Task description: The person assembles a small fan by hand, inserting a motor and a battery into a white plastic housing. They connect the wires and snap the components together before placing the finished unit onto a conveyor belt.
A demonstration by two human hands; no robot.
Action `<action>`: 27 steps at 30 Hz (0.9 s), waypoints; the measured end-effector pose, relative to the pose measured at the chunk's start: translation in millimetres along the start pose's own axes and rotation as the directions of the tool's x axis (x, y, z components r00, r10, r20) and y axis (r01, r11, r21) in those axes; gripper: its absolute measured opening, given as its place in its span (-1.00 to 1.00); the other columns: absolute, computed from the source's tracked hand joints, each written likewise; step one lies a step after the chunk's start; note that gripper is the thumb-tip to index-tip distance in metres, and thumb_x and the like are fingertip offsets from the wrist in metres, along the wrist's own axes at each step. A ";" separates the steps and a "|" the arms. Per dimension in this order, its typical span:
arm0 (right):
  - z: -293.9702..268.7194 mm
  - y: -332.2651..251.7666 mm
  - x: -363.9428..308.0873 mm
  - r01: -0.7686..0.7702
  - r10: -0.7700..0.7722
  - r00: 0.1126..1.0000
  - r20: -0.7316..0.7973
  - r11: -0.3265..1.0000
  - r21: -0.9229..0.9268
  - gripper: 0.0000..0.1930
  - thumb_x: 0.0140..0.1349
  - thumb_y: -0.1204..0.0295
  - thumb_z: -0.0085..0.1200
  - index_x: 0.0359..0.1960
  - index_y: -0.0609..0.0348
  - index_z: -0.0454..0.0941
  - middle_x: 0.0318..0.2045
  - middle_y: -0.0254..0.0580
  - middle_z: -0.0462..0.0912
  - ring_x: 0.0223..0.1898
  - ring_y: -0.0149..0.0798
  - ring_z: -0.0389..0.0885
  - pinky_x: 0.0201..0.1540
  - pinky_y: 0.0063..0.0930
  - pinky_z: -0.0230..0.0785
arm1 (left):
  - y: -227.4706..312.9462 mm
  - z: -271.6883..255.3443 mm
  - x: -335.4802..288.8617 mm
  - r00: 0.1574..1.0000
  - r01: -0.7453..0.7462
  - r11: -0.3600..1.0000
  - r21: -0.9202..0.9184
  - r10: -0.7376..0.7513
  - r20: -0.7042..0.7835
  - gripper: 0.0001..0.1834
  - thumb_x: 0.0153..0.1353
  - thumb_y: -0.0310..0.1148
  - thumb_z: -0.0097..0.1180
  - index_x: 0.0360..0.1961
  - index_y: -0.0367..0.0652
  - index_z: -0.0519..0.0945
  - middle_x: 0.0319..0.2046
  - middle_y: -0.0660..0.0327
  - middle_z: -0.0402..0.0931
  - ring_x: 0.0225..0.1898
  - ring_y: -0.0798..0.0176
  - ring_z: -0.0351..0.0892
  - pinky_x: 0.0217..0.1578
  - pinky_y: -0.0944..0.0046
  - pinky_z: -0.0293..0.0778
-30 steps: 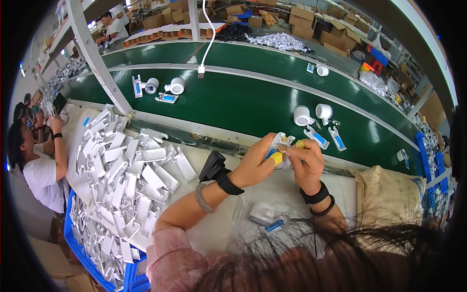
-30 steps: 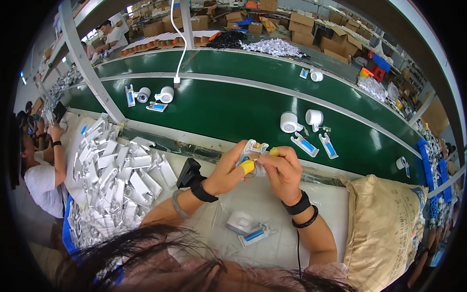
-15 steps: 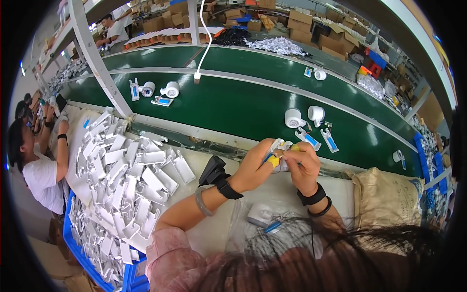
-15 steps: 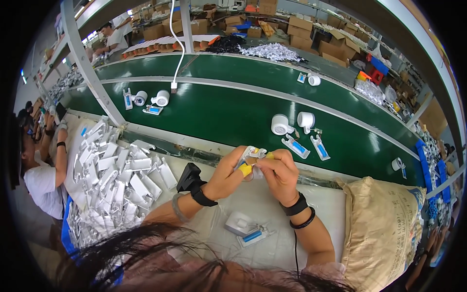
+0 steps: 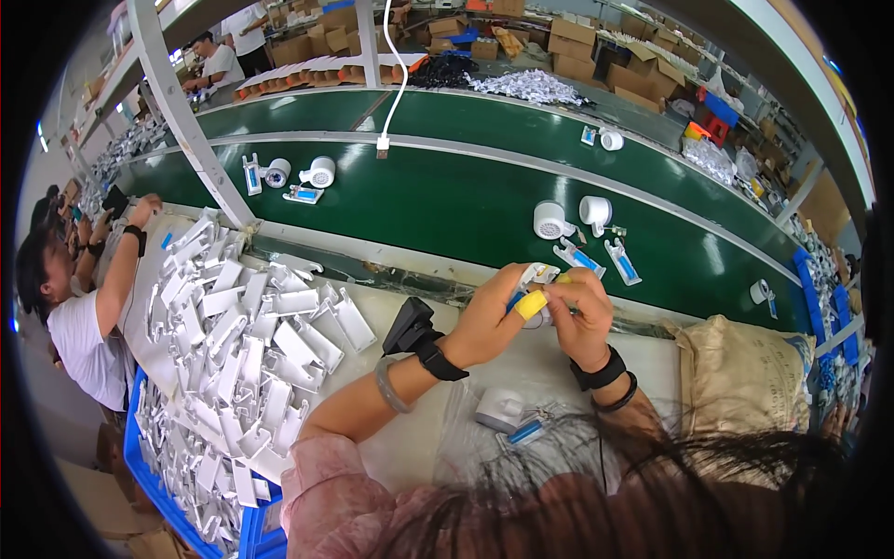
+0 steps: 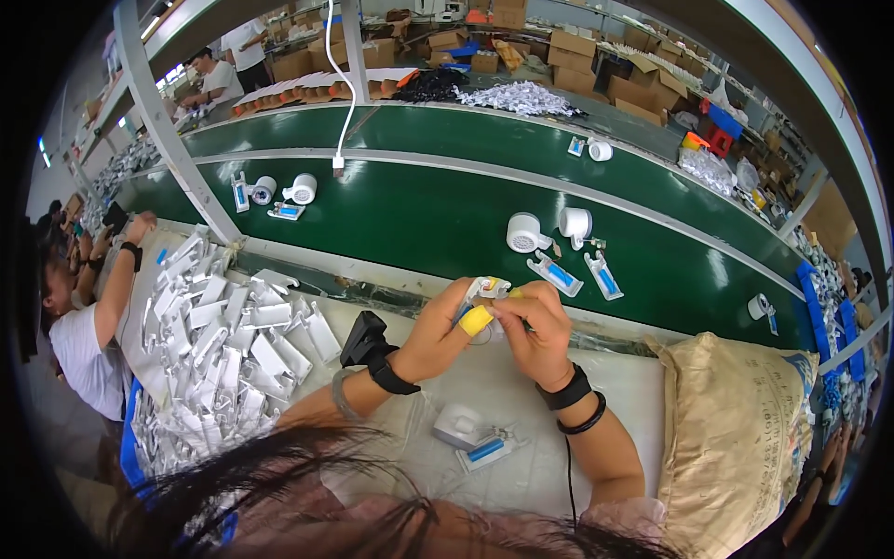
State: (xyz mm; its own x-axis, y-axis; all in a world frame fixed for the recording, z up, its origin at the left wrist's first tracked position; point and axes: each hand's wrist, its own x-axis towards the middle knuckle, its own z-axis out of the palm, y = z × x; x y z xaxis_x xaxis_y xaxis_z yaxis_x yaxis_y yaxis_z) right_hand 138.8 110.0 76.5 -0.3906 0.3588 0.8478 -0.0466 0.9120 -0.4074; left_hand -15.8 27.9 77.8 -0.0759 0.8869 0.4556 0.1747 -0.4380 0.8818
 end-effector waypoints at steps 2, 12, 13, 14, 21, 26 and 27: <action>-2.4 -3.3 1.9 -0.028 0.028 0.999 -0.017 1.000 0.000 -0.77 0.00 0.70 0.28 -0.29 0.19 0.61 -0.36 -0.17 0.54 -0.31 -0.18 0.51 -0.28 -0.43 0.38 | 1.9 1.7 0.0 1.000 -0.006 1.000 0.016 0.006 -0.010 -0.66 0.32 -0.40 -0.03 0.11 -0.18 0.42 -0.29 0.32 0.46 -0.48 0.54 0.40 -0.54 0.50 0.34; 0.5 -4.1 -0.1 -0.020 0.020 1.000 -0.015 1.000 -0.015 -0.76 -0.03 0.70 0.28 -0.29 0.19 0.62 -0.36 -0.16 0.54 -0.32 -0.15 0.50 -0.27 -0.40 0.37 | -3.6 4.3 -1.6 0.998 -0.016 1.000 0.025 0.017 -0.060 -0.73 0.35 -0.41 -0.04 0.05 -0.22 0.47 -0.34 0.30 0.45 -0.52 0.52 0.40 -0.58 0.47 0.32; 0.4 -4.4 0.8 -0.019 0.019 1.000 -0.018 1.000 -0.016 -0.76 -0.03 0.70 0.28 -0.30 0.19 0.62 -0.37 -0.16 0.54 -0.32 -0.15 0.50 -0.27 -0.40 0.37 | -3.9 5.0 -0.5 0.997 -0.001 1.000 -0.006 0.000 -0.072 -0.73 0.36 -0.40 -0.03 0.03 -0.22 0.48 -0.37 0.30 0.45 -0.52 0.52 0.40 -0.59 0.47 0.31; 0.4 -4.9 1.1 -0.017 0.017 1.000 -0.020 1.000 -0.018 -0.76 -0.02 0.70 0.28 -0.30 0.19 0.62 -0.37 -0.16 0.54 -0.33 -0.14 0.49 -0.28 -0.40 0.36 | -3.4 4.3 -0.5 0.997 0.000 1.000 -0.006 -0.001 -0.071 -0.73 0.36 -0.40 -0.03 0.03 -0.22 0.48 -0.37 0.30 0.45 -0.52 0.52 0.40 -0.59 0.47 0.31; 2.1 -7.1 1.1 0.052 -0.049 0.999 0.024 0.990 -0.128 -0.79 0.03 0.70 0.22 -0.28 0.24 0.56 -0.35 -0.10 0.51 -0.34 -0.16 0.51 -0.27 -0.42 0.37 | -9.4 -2.6 4.2 0.987 -0.128 0.973 0.190 0.143 -0.069 -0.77 0.33 -0.42 0.00 -0.04 -0.26 0.53 -0.40 0.24 0.50 -0.51 0.45 0.45 -0.52 0.41 0.38; 3.9 -13.1 4.5 -0.019 0.024 0.999 0.048 0.995 -0.102 -0.67 -0.05 0.65 0.27 -0.19 0.17 0.55 -0.34 -0.15 0.56 -0.26 -0.07 0.52 -0.16 -0.29 0.31 | -4.4 -5.3 8.9 0.959 -0.246 0.928 0.279 0.275 -0.071 -0.76 0.36 -0.40 -0.03 -0.03 -0.25 0.53 -0.41 0.24 0.51 -0.52 0.47 0.44 -0.53 0.44 0.37; 3.0 -12.0 3.4 -0.017 0.022 0.999 0.047 0.994 -0.104 -0.67 -0.05 0.65 0.27 -0.19 0.17 0.55 -0.34 -0.15 0.56 -0.26 -0.07 0.52 -0.16 -0.29 0.31 | -1.5 -10.2 8.8 0.989 -0.109 0.974 0.197 0.126 -0.072 -0.76 0.37 -0.38 -0.05 -0.03 -0.25 0.52 -0.41 0.26 0.51 -0.52 0.50 0.43 -0.55 0.45 0.37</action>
State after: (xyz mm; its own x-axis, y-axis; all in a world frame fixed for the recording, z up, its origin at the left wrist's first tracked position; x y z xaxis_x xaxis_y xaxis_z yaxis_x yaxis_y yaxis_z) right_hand 135.3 99.6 83.2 -0.4347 0.3692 0.8214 0.0560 0.9214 -0.3845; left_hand -26.7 34.9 81.8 -0.1234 0.8121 0.5703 0.3717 -0.4950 0.7854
